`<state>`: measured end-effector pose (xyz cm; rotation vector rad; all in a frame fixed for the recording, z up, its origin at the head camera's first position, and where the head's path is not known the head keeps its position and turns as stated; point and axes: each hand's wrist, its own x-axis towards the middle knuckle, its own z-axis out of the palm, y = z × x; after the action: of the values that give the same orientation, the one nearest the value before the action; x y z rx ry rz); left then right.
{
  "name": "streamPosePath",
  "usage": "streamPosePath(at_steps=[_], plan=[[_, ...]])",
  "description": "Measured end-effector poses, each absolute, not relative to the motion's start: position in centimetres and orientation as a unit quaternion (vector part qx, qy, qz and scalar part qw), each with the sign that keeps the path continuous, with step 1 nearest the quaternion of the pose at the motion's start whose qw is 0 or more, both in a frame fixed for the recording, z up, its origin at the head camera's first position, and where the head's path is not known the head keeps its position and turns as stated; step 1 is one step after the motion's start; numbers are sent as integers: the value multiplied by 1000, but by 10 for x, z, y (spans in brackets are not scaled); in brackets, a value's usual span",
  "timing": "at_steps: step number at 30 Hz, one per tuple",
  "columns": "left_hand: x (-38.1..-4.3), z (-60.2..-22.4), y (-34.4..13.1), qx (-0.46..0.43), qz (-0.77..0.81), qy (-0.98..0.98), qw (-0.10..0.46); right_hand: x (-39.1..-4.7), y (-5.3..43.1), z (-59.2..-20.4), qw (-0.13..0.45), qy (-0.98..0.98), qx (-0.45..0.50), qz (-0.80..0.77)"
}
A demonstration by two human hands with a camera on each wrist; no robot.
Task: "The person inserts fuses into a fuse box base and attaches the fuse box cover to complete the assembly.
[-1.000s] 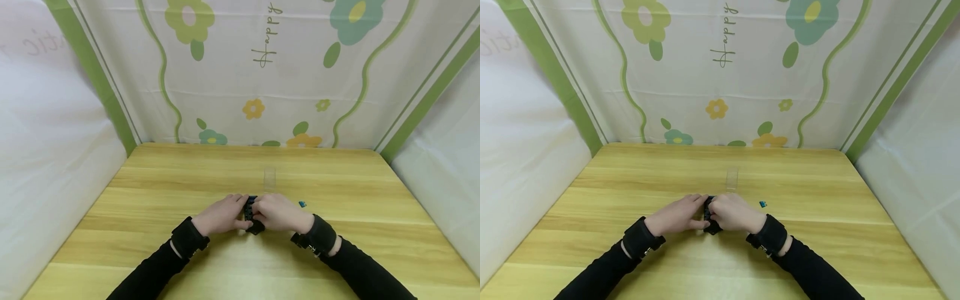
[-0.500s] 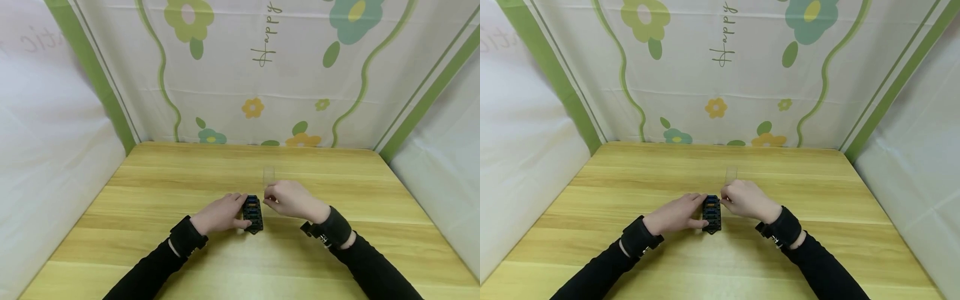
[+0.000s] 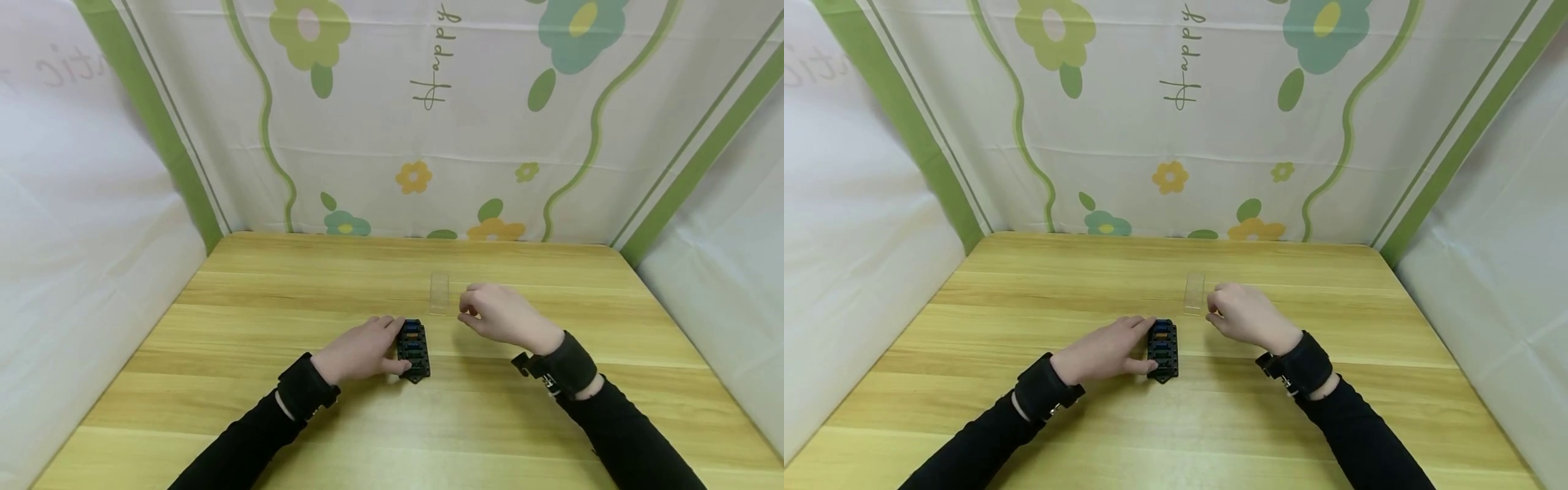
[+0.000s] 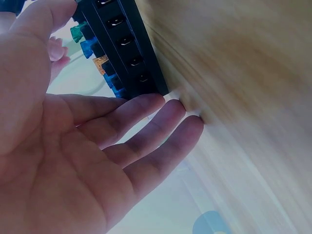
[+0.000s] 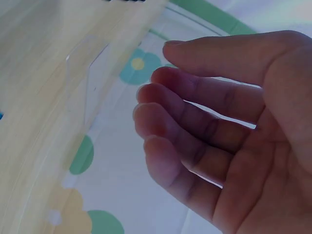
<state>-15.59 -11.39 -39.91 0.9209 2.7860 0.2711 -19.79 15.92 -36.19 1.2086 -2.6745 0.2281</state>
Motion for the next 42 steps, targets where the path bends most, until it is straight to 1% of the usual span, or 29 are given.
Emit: streamPosePath(at_steps=[9, 20, 42], plan=[[-155, -400, -114, 315, 91, 940, 95, -203, 174, -366, 68, -915, 392, 64], [-156, -399, -113, 310, 89, 941, 99, -209, 192, -373, 16, -923, 378, 78], [-155, -398, -113, 316, 90, 940, 91, -218, 196, -390, -18, -932, 354, 70]])
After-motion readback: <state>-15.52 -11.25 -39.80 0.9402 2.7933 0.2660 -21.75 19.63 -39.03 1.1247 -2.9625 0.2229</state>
